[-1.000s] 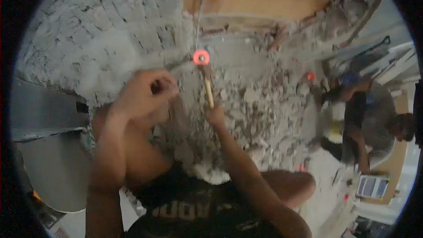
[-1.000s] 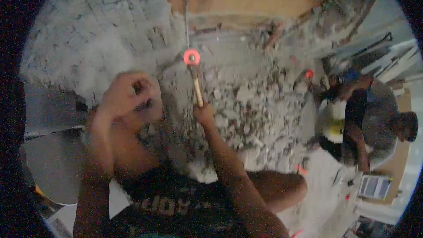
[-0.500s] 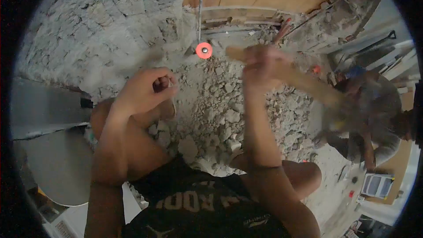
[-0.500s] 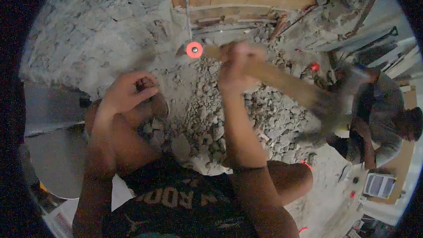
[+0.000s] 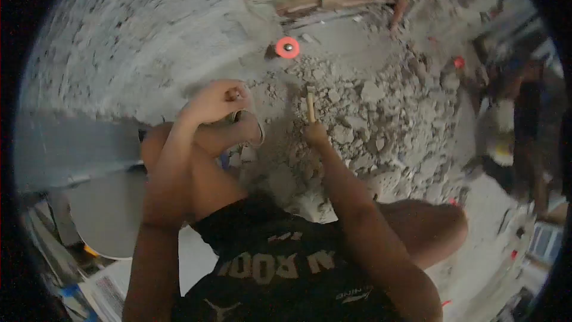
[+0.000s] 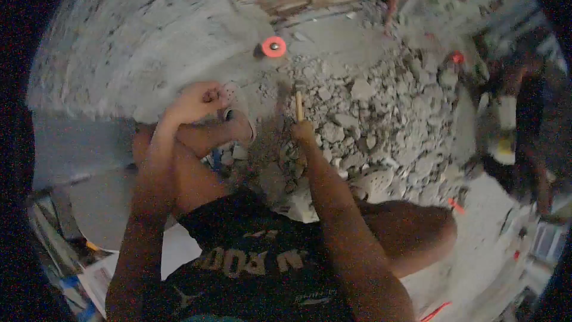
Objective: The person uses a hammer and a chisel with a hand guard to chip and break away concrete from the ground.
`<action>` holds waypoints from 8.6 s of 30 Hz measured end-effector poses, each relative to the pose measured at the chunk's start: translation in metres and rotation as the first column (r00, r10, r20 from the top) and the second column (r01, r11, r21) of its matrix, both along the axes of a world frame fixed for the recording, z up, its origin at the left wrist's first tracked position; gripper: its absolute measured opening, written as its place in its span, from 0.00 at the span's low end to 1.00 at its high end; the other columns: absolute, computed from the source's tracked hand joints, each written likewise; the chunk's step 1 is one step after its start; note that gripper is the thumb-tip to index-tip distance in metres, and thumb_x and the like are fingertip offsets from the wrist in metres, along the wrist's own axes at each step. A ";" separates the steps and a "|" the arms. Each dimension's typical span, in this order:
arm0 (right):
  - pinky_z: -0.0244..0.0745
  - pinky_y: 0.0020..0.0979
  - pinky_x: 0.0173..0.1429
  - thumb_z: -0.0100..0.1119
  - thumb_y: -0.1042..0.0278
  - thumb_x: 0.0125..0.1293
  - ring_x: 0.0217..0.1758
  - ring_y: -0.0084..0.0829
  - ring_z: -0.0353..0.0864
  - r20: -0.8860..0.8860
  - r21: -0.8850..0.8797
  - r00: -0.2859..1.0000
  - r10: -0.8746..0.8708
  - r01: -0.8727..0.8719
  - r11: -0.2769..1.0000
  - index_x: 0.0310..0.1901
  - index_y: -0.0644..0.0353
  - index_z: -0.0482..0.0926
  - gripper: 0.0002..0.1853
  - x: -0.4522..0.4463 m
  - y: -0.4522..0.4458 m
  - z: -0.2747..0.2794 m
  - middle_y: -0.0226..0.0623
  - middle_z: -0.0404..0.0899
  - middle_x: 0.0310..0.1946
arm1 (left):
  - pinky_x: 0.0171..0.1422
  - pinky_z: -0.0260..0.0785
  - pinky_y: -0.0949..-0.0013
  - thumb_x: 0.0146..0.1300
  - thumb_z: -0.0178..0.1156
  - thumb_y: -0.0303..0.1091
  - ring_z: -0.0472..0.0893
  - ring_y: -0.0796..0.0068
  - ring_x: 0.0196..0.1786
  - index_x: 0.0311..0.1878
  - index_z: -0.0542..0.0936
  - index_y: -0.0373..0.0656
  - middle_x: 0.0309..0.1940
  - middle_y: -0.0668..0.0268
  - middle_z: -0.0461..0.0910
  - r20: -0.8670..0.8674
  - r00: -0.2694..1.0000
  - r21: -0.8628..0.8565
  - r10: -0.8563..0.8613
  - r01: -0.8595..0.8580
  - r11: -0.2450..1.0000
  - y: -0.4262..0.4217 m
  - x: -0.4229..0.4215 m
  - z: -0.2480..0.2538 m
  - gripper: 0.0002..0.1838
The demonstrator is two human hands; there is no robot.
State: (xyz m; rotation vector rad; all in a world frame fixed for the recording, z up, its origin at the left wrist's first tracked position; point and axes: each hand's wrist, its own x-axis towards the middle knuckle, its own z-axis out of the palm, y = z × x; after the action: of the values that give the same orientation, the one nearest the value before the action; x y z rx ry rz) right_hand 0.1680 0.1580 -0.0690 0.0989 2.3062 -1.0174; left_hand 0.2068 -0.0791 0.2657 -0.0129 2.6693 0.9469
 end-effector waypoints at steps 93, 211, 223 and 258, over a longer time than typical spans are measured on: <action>0.76 0.43 0.37 0.61 0.55 0.58 0.31 0.44 0.81 0.138 -0.263 0.965 -0.223 0.252 0.931 0.40 0.67 0.78 0.20 -0.079 0.068 -0.015 0.48 0.80 0.29 | 0.56 0.71 0.60 0.48 0.73 0.39 0.77 0.61 0.56 0.55 0.75 0.43 0.54 0.59 0.76 -0.165 0.983 0.310 0.081 -0.026 0.950 0.131 -0.122 -0.235 0.30; 0.60 0.22 0.18 0.39 0.41 0.73 0.16 0.19 0.67 -0.042 -0.824 0.818 -0.574 0.297 0.484 0.39 0.61 0.73 0.27 -0.122 0.000 0.283 0.30 0.71 0.19 | 0.45 0.76 0.62 0.49 0.70 0.34 0.84 0.62 0.44 0.44 0.82 0.45 0.39 0.59 0.84 -0.610 0.664 0.256 0.432 -0.351 0.901 0.044 -0.269 -0.285 0.17; 0.65 0.30 0.23 0.39 0.46 0.75 0.17 0.26 0.68 -0.241 -0.525 0.931 -0.275 0.113 0.844 0.32 0.63 0.72 0.25 -0.123 0.001 0.216 0.32 0.69 0.16 | 0.44 0.75 0.60 0.55 0.63 0.32 0.82 0.59 0.42 0.45 0.81 0.45 0.42 0.57 0.82 -0.758 0.592 0.304 0.273 -0.050 0.951 0.019 -0.272 -0.280 0.13; 0.68 0.47 0.33 0.43 0.58 0.72 0.26 0.50 0.74 -0.895 -0.428 0.251 -0.367 -0.257 0.867 0.28 0.67 0.71 0.21 -0.189 0.013 0.330 0.47 0.75 0.22 | 0.42 0.70 0.67 0.57 0.63 0.41 0.77 0.72 0.38 0.37 0.79 0.40 0.34 0.66 0.80 -0.602 0.760 0.296 0.244 -0.071 0.952 -0.009 -0.304 -0.295 0.14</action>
State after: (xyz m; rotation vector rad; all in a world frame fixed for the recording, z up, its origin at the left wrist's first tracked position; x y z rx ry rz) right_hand -0.0212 0.1706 0.2609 -0.9998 2.9250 -2.1559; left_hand -0.0969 -0.0877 -0.0293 0.1714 3.1542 1.5932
